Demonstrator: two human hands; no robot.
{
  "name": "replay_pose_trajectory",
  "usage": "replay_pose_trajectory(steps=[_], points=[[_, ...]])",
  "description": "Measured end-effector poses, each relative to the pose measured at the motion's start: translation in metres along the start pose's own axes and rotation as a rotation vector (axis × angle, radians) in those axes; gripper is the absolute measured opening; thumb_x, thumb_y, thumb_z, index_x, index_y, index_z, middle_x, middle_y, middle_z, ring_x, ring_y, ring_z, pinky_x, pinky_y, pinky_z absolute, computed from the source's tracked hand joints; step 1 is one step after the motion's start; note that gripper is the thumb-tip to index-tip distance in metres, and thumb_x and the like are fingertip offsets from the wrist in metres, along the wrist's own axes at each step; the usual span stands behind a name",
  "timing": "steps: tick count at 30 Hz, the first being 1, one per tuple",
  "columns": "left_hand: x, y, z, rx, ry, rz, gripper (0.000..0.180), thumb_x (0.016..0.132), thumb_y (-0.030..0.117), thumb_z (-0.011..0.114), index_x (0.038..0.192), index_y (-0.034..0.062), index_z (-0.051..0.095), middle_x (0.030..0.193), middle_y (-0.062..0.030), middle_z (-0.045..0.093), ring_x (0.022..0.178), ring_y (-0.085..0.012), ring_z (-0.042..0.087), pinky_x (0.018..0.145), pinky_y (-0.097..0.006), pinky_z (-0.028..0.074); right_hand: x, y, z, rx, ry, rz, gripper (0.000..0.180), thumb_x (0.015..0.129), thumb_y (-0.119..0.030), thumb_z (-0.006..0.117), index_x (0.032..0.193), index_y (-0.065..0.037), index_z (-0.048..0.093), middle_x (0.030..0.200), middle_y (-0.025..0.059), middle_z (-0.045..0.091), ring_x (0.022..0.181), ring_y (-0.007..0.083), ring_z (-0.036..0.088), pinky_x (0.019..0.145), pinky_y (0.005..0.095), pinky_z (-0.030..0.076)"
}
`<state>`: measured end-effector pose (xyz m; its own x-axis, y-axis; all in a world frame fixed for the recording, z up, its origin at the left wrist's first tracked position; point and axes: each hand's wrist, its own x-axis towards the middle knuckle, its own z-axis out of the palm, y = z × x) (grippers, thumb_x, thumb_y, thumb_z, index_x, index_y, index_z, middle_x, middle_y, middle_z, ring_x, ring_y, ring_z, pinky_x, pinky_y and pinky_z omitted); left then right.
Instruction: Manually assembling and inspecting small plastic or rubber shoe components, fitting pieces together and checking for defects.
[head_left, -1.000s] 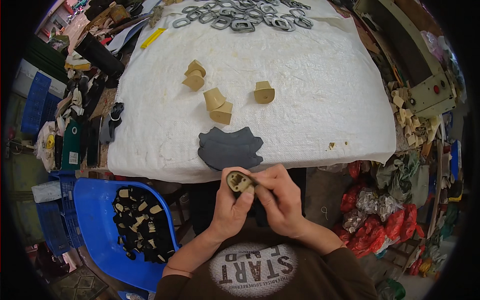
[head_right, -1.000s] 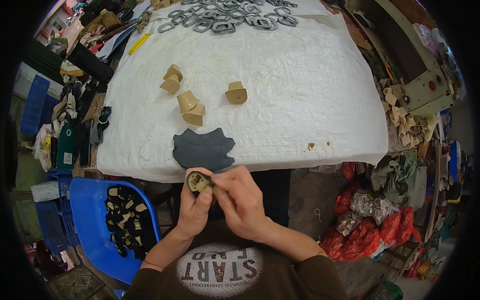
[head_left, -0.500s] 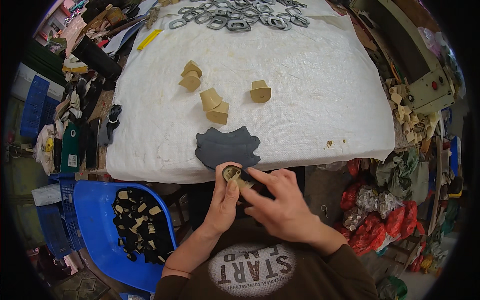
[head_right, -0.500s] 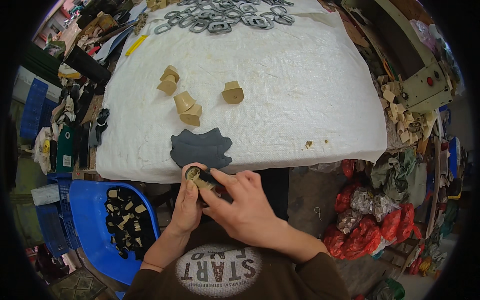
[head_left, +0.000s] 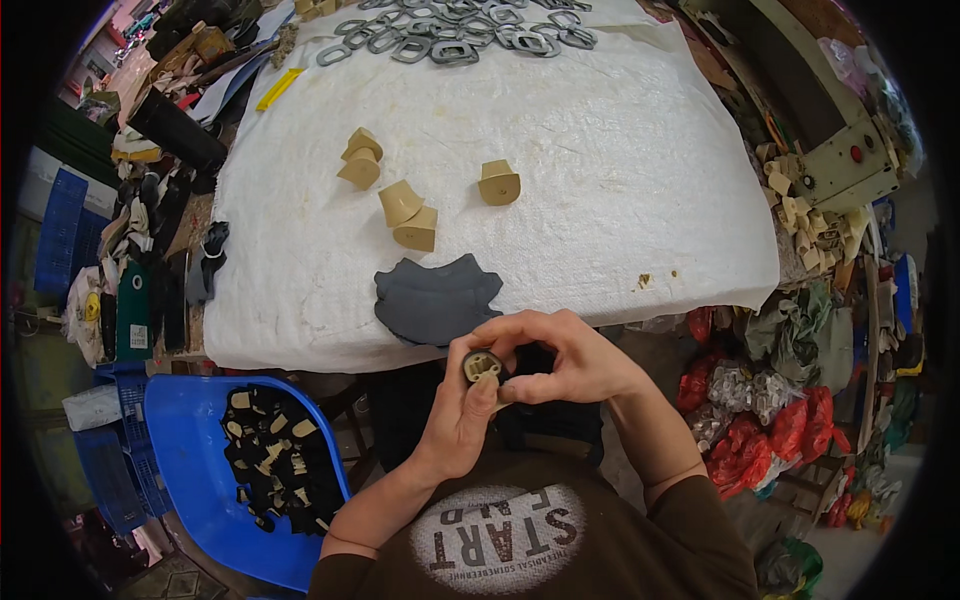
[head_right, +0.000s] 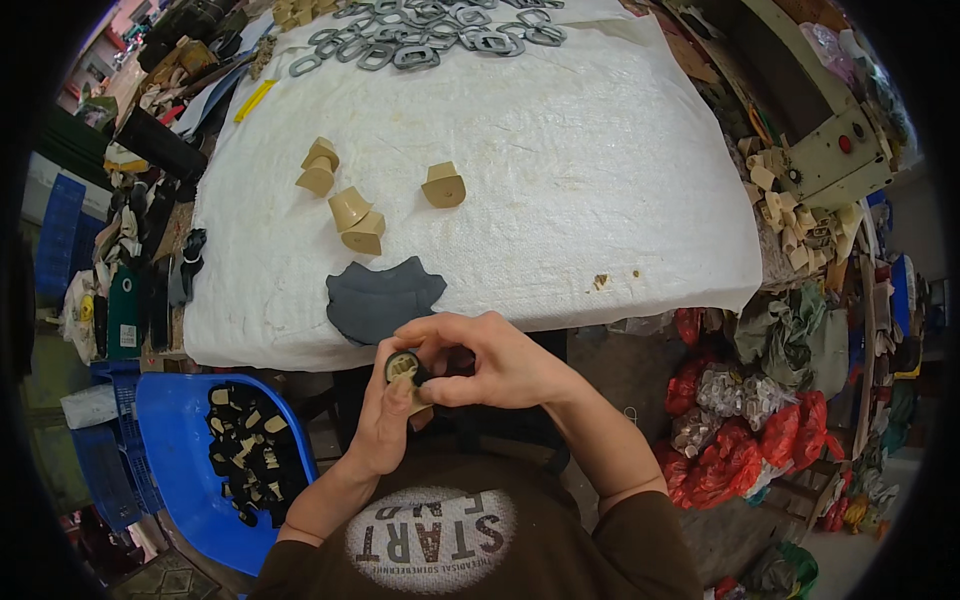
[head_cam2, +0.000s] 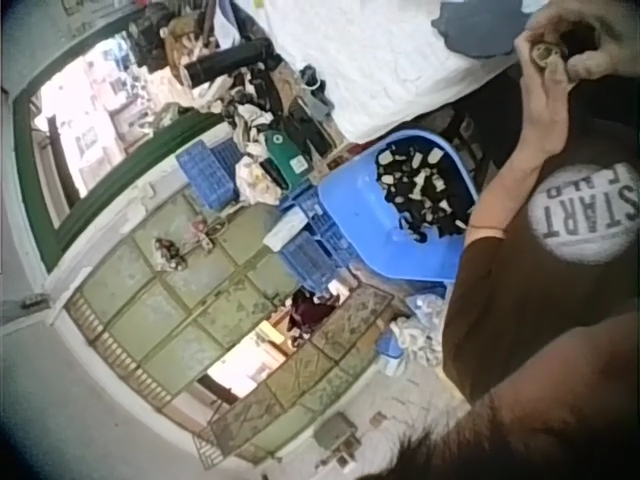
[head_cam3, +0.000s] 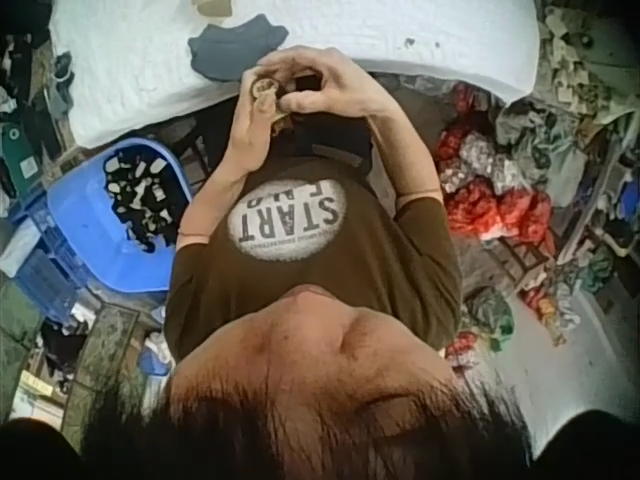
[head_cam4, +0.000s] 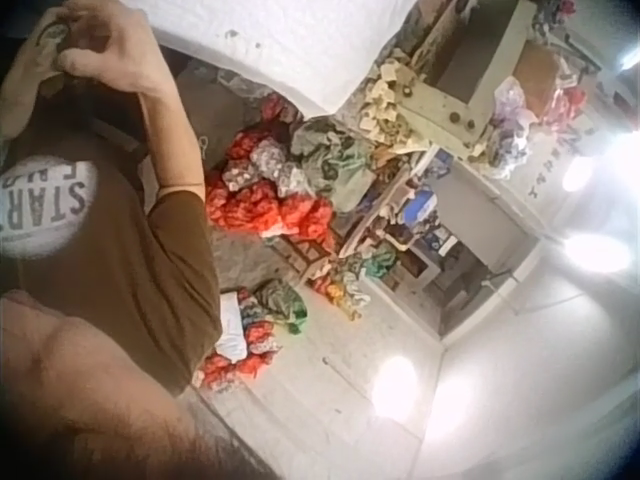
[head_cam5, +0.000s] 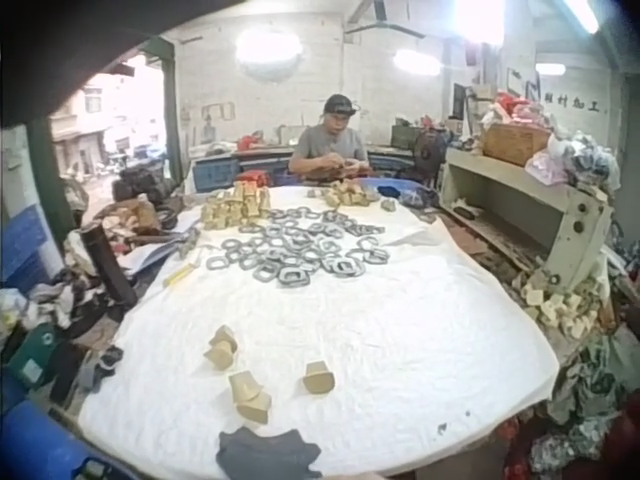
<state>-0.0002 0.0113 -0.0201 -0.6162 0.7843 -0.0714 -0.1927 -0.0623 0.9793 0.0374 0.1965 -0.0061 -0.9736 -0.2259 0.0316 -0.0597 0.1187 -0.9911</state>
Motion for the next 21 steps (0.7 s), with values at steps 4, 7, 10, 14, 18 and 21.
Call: replay_pose_trajectory(steps=[4,7,10,14,18,21], points=[[0.003,0.004,-0.003,-0.114,0.057,-0.084,0.057,0.094,0.051,0.035,0.125,0.0035,0.033,0.091,-0.004,0.048,0.063,-0.0044,0.041,0.056,-0.019,0.036,-0.001,0.003,0.016,0.091,0.206,0.006,0.049,0.077,-0.011,0.07,0.122,-0.002,0.052,0.085,0.009,0.065,0.076,0.0145,0.057,0.073,0.0297,0.048],[0.005,0.004,-0.005,-0.167,0.047,-0.156,0.061,0.094,0.057,0.028,0.124,0.0047,0.036,0.08,-0.0024,0.048,0.048,-0.0052,0.033,0.048,-0.021,0.034,0.001,0.021,0.019,-0.205,0.371,-0.195,0.049,0.077,-0.009,0.069,0.123,-0.001,0.051,0.083,0.0088,0.066,0.083,0.0191,0.054,0.085,0.0341,0.043],[0.003,0.005,-0.009,-0.67,0.14,-0.405,0.066,0.094,0.06,0.015,0.113,0.0059,0.049,0.062,-0.0012,0.042,0.045,-0.0077,0.031,0.046,-0.026,0.034,-0.002,0.014,0.015,-0.253,0.305,-0.261,0.042,0.078,-0.009,0.067,0.118,-0.006,0.056,0.104,0.0109,0.058,0.101,0.025,0.046,0.09,0.0372,0.038],[0.003,0.0,-0.007,-0.968,-0.008,-0.526,0.064,0.094,0.061,0.015,0.104,0.0093,0.052,0.064,-0.0015,0.045,0.044,-0.0093,0.033,0.045,-0.025,0.033,-0.001,0.014,0.027,-0.228,0.229,-0.308,0.026,0.079,-0.006,0.063,0.104,-0.009,0.06,0.113,0.011,0.046,0.108,0.0284,0.039,0.093,0.0383,0.032],[0.001,0.001,-0.004,-0.841,0.07,-0.603,0.063,0.094,0.06,0.015,0.103,0.0101,0.052,0.064,-0.0019,0.047,0.046,-0.0101,0.035,0.045,-0.025,0.033,-0.002,0.009,0.039,-0.397,0.293,-0.297,0.012,0.083,-0.01,0.059,0.095,-0.006,0.058,0.106,0.0106,0.045,0.103,0.0277,0.041,0.095,0.0405,0.031],[0.0,0.001,-0.005,-0.886,0.018,-0.541,0.053,0.096,0.056,0.024,0.092,0.0096,0.05,0.065,-0.0003,0.044,0.045,-0.0082,0.031,0.047,-0.026,0.034,-0.005,0.015,0.039,-0.132,0.275,-0.277,0.018,0.08,-0.004,0.059,0.098,-0.006,0.057,0.105,0.0083,0.046,0.103,0.0242,0.042,0.092,0.037,0.034]])
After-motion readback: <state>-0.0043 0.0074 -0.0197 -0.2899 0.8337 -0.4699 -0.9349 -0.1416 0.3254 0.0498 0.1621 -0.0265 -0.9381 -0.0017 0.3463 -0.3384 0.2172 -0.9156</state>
